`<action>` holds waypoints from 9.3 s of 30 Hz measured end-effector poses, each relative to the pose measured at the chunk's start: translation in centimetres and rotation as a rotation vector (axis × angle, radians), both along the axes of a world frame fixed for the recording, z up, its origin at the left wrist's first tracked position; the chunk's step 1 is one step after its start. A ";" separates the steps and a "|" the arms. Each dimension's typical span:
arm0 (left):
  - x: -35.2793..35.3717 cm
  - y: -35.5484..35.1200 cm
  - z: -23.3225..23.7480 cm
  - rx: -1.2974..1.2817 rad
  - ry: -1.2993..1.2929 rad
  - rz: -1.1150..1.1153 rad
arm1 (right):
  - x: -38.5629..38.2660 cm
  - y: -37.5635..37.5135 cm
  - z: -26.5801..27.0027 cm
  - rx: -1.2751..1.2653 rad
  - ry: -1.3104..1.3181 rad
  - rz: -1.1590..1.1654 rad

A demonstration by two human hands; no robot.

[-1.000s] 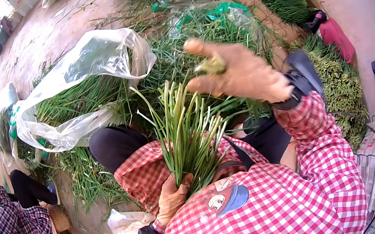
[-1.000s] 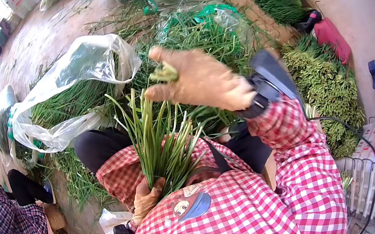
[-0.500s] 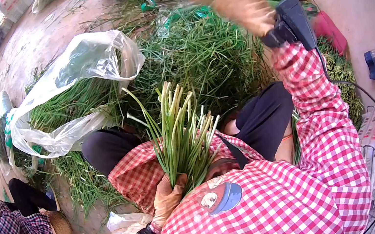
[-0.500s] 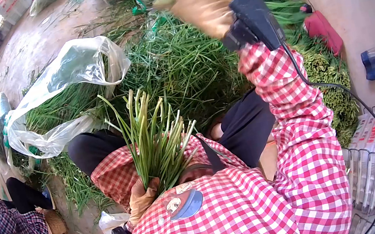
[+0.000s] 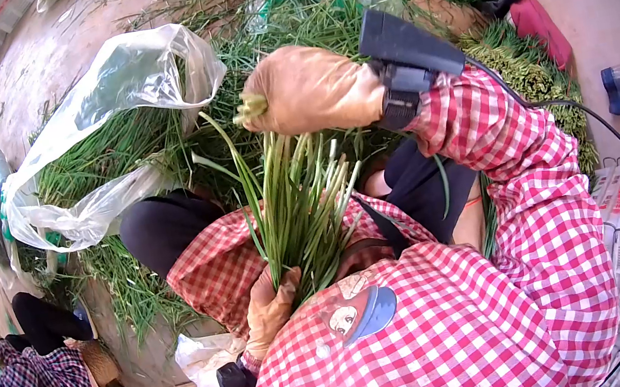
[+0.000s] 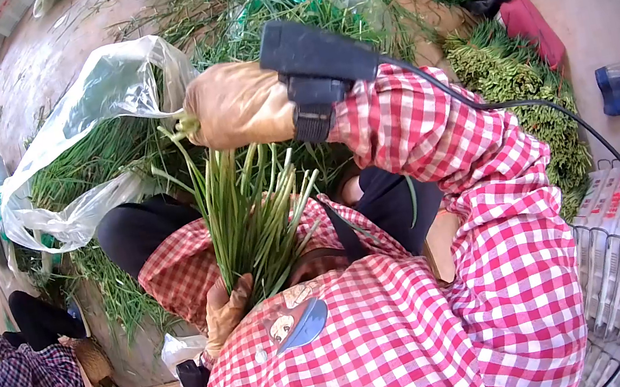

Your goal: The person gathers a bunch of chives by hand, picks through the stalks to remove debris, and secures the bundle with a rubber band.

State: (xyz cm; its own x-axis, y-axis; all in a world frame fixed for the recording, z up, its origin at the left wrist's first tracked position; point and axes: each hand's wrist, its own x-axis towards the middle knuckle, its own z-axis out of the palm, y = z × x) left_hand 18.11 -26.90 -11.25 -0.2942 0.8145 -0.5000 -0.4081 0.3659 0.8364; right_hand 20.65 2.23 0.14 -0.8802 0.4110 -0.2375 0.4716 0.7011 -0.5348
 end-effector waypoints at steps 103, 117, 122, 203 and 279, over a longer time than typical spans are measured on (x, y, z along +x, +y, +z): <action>0.2 -1.1 -1.2 0.142 0.028 0.158 | -4.0 2.3 1.5 -0.026 -0.604 0.487; -1.0 -2.2 -3.3 0.160 0.135 0.003 | -1.6 2.8 -0.4 -0.646 -0.263 0.441; 0.1 -0.6 -0.5 0.035 -0.027 0.201 | -0.8 4.3 0.7 -0.218 0.160 0.263; -1.6 -0.4 -1.9 0.068 -0.313 0.213 | -1.6 2.4 0.3 0.568 -0.095 0.783; -2.3 5.0 1.4 0.186 -0.102 -0.183 | 1.8 -3.5 -6.8 -1.461 0.802 -0.054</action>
State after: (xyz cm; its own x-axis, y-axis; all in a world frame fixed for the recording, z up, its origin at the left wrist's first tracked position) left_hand 15.79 -21.85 -9.85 -0.0893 0.9301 -0.3562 -0.4351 0.2853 0.8540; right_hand 22.47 -1.29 -6.61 -0.9536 0.2967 0.0513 -0.2226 -0.5799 -0.7837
